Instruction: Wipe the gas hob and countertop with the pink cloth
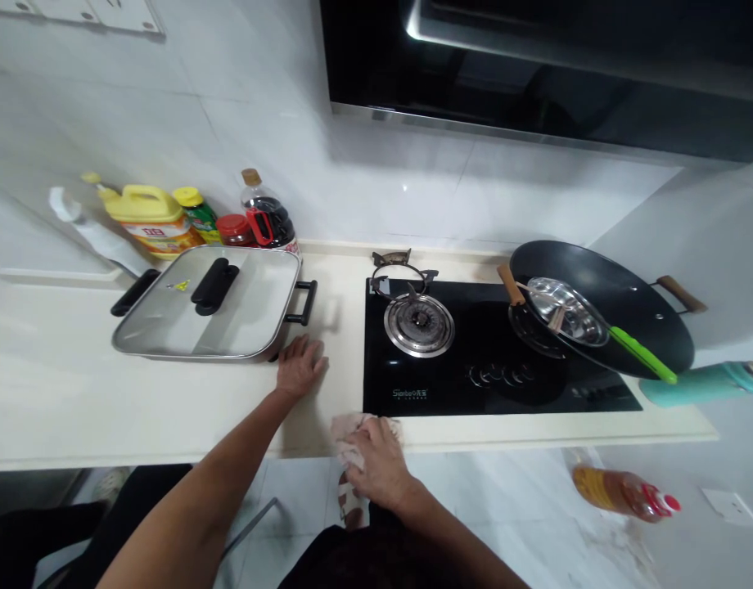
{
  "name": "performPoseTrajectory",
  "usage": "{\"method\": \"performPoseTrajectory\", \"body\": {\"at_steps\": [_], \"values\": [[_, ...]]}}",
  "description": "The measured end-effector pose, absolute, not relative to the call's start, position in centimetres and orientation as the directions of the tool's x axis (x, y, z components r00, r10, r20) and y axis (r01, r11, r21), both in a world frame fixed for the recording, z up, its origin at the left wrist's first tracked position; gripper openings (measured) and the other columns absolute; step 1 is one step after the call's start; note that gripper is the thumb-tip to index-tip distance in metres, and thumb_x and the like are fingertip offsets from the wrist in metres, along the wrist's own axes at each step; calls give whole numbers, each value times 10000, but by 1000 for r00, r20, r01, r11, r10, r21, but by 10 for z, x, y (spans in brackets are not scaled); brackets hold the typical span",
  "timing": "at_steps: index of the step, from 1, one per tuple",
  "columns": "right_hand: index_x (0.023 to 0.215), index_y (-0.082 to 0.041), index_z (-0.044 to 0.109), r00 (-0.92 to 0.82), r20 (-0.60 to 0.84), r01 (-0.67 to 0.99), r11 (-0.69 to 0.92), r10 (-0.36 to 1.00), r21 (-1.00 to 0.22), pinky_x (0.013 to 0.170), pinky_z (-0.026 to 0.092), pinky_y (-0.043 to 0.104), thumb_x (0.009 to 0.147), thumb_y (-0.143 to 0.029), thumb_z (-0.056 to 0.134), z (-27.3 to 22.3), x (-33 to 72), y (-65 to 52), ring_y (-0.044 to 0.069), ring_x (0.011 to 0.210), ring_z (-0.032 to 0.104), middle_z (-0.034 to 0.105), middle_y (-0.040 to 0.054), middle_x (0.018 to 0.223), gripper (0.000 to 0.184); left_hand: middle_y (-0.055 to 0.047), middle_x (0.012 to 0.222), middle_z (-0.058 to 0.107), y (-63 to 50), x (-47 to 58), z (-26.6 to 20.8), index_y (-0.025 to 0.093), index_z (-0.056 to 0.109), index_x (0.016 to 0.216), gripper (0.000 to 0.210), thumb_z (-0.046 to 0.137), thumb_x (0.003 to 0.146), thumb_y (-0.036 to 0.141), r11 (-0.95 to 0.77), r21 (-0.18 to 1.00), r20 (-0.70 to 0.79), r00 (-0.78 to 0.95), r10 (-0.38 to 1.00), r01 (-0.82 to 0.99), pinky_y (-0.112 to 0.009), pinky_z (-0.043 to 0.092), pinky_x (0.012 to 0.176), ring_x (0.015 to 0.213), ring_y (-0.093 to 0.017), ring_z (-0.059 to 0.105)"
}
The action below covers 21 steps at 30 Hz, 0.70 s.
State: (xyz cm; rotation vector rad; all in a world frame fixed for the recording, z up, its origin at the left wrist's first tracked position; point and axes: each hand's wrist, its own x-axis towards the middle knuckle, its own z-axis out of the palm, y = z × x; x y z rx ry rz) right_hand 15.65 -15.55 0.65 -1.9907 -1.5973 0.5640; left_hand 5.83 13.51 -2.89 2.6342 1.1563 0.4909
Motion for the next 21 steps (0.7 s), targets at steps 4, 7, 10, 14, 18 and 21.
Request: {"method": "performPoseTrajectory", "body": {"at_steps": [4,7,10,14,18,21], "values": [[1156,-257,701,78,-23,513,-60,997,-857,1096,438,462,780,-282,711,18,148,-139,269,1172,554,640,62,1211,378,-129,1436,621,133,40,-32,236,628,1327,428,593,920,366,-684,367,247,642,726,631,-491,466,1144,1374,-304,544],[1188,-250,682,194,-143,134,-171,970,-976,948,514,375,858,-298,574,33,173,-140,219,1017,628,697,33,1101,351,-138,1394,637,119,12,-32,228,628,1306,406,574,929,372,-679,400,288,619,731,616,-495,513,1108,1319,-300,588],[1235,-241,684,329,-281,-133,-250,902,-959,825,531,324,892,-343,484,45,226,-149,203,915,657,737,16,1029,410,-152,1357,648,102,-18,-34,211,644,1266,384,542,943,392,-667,433,326,585,743,606,-504,541,1083,1266,-305,626],[1248,-225,724,654,-196,3,-261,731,-965,983,523,374,805,-385,560,33,307,-177,244,1109,667,757,49,1208,498,-128,1300,680,82,-41,-40,228,676,1201,340,533,945,399,-623,514,346,522,779,590,-503,555,1080,1229,-293,657],[1112,-215,776,781,-49,201,-326,623,-924,1050,516,422,755,-410,556,1,353,-218,266,1148,682,766,83,1205,463,-121,1283,687,54,-24,-36,237,688,1201,331,535,949,387,-590,554,350,479,805,588,-520,565,1057,1205,-297,667],[998,-227,780,826,98,353,-374,555,-857,1034,526,422,773,-432,526,-17,367,-241,260,1094,686,763,87,1139,396,-126,1394,636,25,19,-11,252,681,1270,348,544,966,354,-666,555,382,558,737,499,-500,533,1092,1299,-288,616]]}}
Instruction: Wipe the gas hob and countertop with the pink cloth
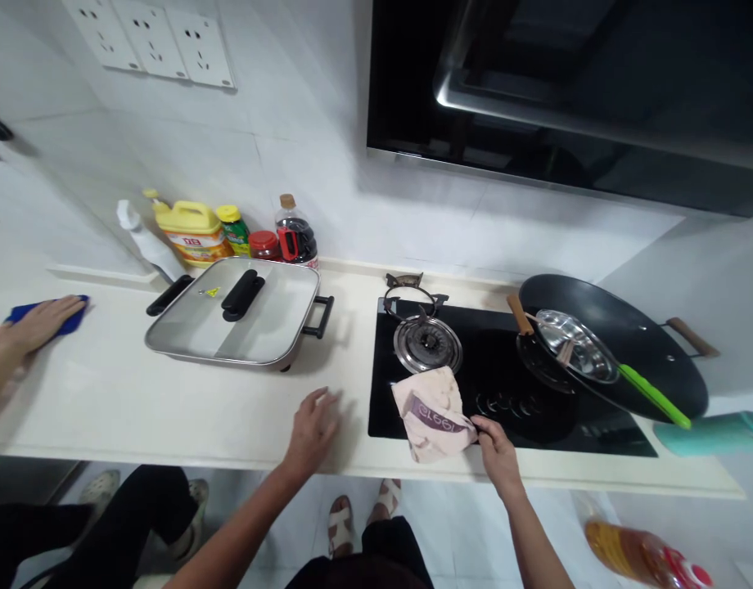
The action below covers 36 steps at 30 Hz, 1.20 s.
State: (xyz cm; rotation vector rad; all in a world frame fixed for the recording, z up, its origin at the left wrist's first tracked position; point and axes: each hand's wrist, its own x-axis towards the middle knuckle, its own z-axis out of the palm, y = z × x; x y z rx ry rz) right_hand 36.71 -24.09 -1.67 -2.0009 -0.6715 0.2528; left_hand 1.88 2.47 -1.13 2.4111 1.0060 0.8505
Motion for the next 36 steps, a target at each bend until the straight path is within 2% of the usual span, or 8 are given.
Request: {"method": "performPoseTrajectory", "body": {"at_steps": [3,7,10,13,19,23,28,36], "values": [[955,-200,742,904,217,383,-471,369,-795,1082,474,493,796,-450,478,-27,382,-252,309,1152,623,719,144,1117,397,-127,1579,512,-8,80,22,279,665,1353,417,608,948,358,-764,503,361,704,611,404,-548,406,1194,1498,-331,434],[1082,-85,690,924,340,375,-598,176,-708,1134,368,606,835,-470,427,-40,408,-251,415,1309,500,606,283,1279,528,-91,1750,252,-45,169,44,346,549,1514,817,772,779,622,-835,482,174,904,390,267,-692,165,1253,1604,-452,151],[1216,-73,657,911,369,395,-657,187,-642,1153,292,670,869,-482,431,-53,414,-247,453,1387,440,555,299,1395,582,-81,1782,132,-64,223,33,349,476,1573,962,727,743,766,-858,477,54,968,247,192,-728,48,1247,1610,-492,32],[1333,-102,615,895,377,417,-745,237,-520,1168,256,691,931,-490,380,-63,408,-245,442,1468,368,523,273,1482,606,-111,1769,178,-76,254,13,312,458,1591,967,664,778,794,-873,422,-58,969,242,243,-772,-18,1213,1599,-524,-20],[1404,-134,576,923,295,365,-804,246,-470,1185,262,675,963,-507,340,-63,404,-249,394,1506,335,479,250,1548,624,-88,1743,279,-78,226,-2,341,429,1606,818,496,915,775,-908,365,-21,977,212,205,-723,58,1229,1605,-476,85],[1415,-158,564,943,244,320,-818,226,-477,1203,237,682,964,-489,354,-62,405,-249,380,1525,312,451,236,1581,597,-43,1743,291,-56,178,-4,383,368,1628,843,473,909,811,-894,353,-2,955,295,277,-701,101,1237,1609,-432,127],[1389,-145,583,935,263,342,-796,237,-499,1205,222,695,960,-474,385,-60,403,-249,393,1522,320,460,249,1570,576,-93,1704,369,4,135,1,329,347,1645,911,592,880,759,-711,362,3,762,648,603,-758,42,1232,1595,-450,185],[1359,-174,603,930,281,351,-792,235,-500,1176,262,709,952,-512,377,-59,401,-250,394,1500,350,493,238,1535,575,-139,1755,221,51,72,20,360,585,1499,730,738,839,630,-472,252,36,480,877,844,-828,158,1156,1586,-532,121]]}}
